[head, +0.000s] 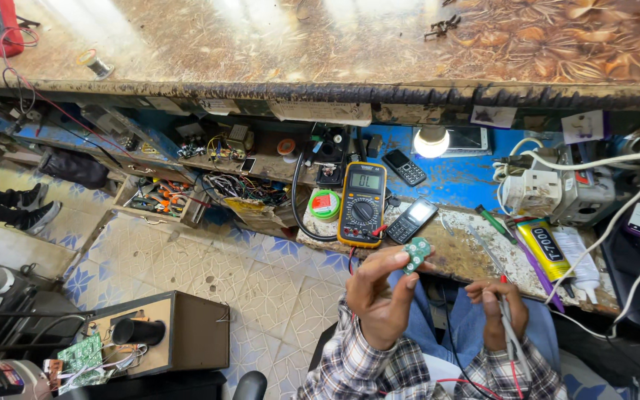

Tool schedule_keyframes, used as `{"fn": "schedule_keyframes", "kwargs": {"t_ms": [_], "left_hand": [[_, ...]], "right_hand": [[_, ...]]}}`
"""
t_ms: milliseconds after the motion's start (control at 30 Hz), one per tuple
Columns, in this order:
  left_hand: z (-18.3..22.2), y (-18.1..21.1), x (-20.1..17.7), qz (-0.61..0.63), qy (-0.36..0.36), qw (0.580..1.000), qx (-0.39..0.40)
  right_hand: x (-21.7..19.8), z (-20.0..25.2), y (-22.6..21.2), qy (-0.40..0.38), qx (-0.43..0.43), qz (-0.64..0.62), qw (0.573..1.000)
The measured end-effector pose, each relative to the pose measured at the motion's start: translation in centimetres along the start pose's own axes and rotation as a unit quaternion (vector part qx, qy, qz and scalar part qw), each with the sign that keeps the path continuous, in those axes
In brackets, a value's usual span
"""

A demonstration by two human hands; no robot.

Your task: The person uses multimeter probes to test contacts on a small green circuit board, switching between the board and a small electronic component.

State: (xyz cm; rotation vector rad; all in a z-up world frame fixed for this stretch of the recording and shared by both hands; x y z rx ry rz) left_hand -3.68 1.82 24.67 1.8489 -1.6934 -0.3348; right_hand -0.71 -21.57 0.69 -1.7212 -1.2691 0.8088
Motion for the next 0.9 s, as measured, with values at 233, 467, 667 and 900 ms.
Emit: {"fn": "schedule_keyframes", "kwargs": {"t_ms": [233, 467, 667, 900], "left_hand": [[1.3, -1.0, 0.2, 0.07, 0.007, 0.996, -0.055], [6.2, -5.9, 3.0, 0.405, 0.084, 0.861, -0.298], [8.1, -6.3, 3.9, 0.519, 0.099, 0.764, -0.371], [11.3, -7.3, 5.0, 0.613, 0.162, 0.597, -0.492]], "right_hand": [[2.2, -1.4, -4.6, -0.009, 0.017, 0.07, 0.997], [2.3, -7.3, -23.7, 0.132, -0.244, -0.091, 0.956], [3.5, -6.5, -27.3, 0.146, -0.2, -0.069, 0.966], [4.6, -5.4, -26.1, 0.088, -0.09, -0.083, 0.989]]}}
Point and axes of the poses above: each hand's wrist, its own z-axis away from the middle knuckle, its own x-axis out of the palm, y = z × x, the point moved 8 cm from there along -z, towards the middle knuckle, and after that the axes turned 2 degrees about -y, right-handed, at the moved point
